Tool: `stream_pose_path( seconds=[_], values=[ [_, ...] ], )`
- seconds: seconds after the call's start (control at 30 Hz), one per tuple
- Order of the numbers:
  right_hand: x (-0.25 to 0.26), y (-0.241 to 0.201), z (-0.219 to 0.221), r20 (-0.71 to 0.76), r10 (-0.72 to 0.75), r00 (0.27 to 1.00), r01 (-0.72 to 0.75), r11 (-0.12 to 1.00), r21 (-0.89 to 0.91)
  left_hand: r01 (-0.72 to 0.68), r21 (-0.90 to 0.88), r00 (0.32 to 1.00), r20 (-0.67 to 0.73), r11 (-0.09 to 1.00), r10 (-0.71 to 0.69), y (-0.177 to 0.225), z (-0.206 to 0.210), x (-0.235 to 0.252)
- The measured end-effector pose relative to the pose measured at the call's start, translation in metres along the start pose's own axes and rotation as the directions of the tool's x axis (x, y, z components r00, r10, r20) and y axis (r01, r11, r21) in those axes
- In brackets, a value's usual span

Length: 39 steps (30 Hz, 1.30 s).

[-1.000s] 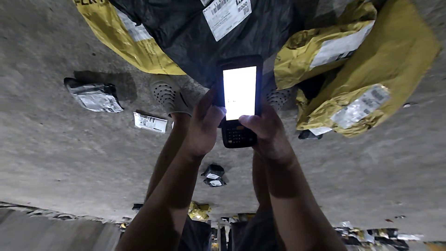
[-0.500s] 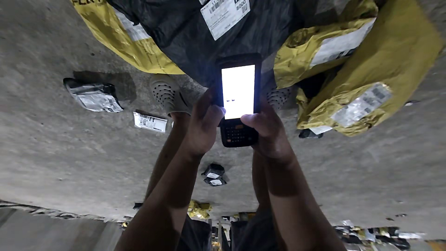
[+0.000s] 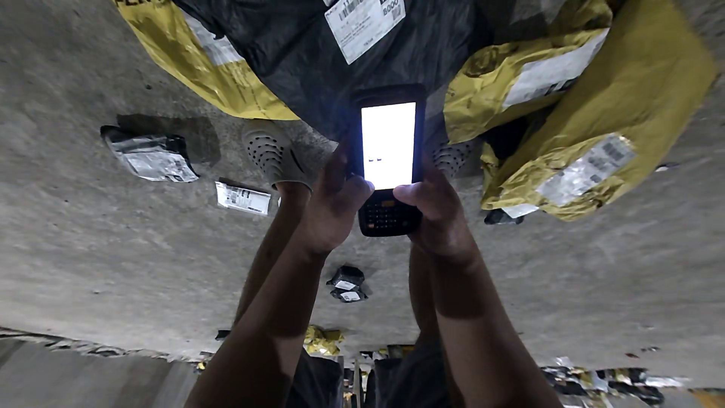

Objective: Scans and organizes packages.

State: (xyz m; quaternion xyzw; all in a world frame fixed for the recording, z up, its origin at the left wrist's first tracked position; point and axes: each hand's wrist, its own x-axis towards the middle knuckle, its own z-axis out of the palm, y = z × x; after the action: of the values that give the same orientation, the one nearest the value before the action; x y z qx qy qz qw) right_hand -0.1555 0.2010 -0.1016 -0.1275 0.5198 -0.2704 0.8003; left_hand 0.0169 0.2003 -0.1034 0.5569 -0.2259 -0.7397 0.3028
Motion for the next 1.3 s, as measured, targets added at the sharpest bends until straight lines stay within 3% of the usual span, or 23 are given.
stream_pose_path(
  seconds=[0.23,0.4,1.3],
  values=[
    [-0.0005,-0.0021,-0.0004,-0.023,0.019,1.000,-0.019,1.000,-0.011,0.129,0.121,0.992,-0.018,0.984,-0.128,0.0071,0.0004,0.0016],
    [0.0010,-0.0005,-0.0009,0.000,0.004,1.000,-0.004,1.000,0.014,0.031,0.037,0.998,0.049,0.999,-0.033,0.0009,-0.0036,0.0017],
    [0.0056,-0.0010,-0.0021,0.025,-0.003,1.000,0.002,1.000,0.029,0.034,-0.005,0.998,0.045,0.999,-0.034,0.0001,-0.0022,0.0056]
  ],
)
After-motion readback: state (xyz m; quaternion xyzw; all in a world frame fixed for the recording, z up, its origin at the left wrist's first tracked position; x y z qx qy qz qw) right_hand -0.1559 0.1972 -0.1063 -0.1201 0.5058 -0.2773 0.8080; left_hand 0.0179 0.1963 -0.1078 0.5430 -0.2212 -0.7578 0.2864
